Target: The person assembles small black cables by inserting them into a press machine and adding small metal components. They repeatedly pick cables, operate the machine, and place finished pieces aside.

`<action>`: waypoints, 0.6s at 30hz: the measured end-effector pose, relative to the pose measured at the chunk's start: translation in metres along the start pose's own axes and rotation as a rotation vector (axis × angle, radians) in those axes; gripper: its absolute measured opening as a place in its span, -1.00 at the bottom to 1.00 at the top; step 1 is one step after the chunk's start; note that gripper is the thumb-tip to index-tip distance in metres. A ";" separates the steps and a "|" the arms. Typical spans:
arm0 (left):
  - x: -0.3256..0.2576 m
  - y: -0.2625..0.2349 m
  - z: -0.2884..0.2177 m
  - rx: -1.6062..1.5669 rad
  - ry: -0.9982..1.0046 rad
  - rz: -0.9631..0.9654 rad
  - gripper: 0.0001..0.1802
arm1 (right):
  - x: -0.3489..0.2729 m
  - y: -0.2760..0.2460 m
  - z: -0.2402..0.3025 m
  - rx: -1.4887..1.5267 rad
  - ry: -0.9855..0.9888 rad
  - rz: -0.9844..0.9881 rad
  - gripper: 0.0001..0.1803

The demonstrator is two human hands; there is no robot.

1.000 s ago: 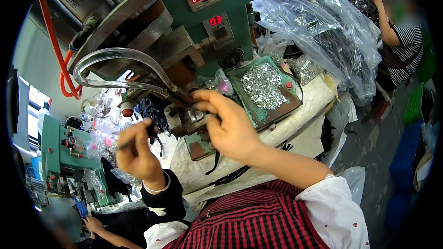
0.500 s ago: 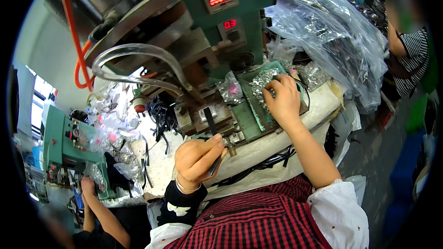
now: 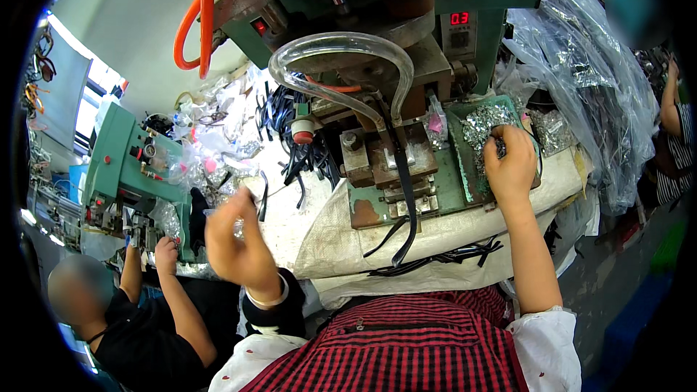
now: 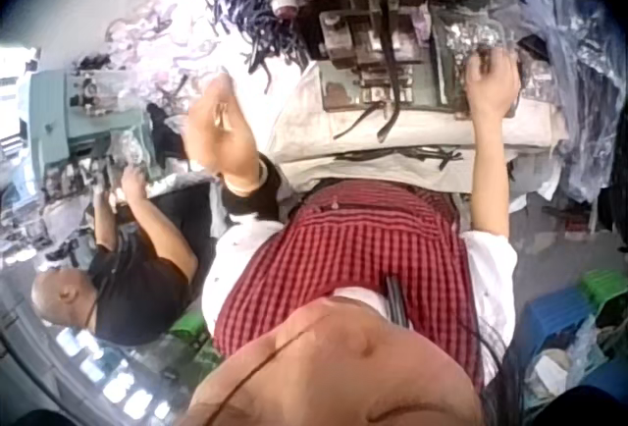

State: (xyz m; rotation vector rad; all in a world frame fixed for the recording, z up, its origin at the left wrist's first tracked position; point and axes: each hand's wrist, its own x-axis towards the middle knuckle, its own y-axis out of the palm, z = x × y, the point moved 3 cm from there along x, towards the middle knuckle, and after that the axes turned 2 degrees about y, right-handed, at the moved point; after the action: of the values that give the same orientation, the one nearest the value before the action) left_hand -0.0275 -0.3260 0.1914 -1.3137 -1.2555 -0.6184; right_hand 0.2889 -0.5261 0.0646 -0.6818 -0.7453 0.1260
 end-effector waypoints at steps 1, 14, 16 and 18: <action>0.008 0.008 0.018 0.000 -0.045 0.012 -0.85 | 0.001 -0.001 0.001 0.036 0.043 0.008 -0.88; -0.116 0.118 0.180 0.419 -0.339 0.710 -0.93 | -0.013 -0.012 -0.002 0.330 0.253 0.014 -0.84; -0.120 0.097 0.176 0.386 -0.433 0.792 -0.91 | -0.020 -0.025 -0.004 0.438 0.332 0.042 -0.85; -0.116 0.081 0.165 0.234 -0.459 0.753 -0.88 | -0.013 -0.035 0.032 0.530 0.214 0.096 -0.85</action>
State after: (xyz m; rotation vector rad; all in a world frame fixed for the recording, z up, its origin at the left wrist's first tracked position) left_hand -0.0402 -0.1886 0.0232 -1.6331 -1.0249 0.3702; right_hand 0.2534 -0.5406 0.0954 -0.2193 -0.4432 0.3203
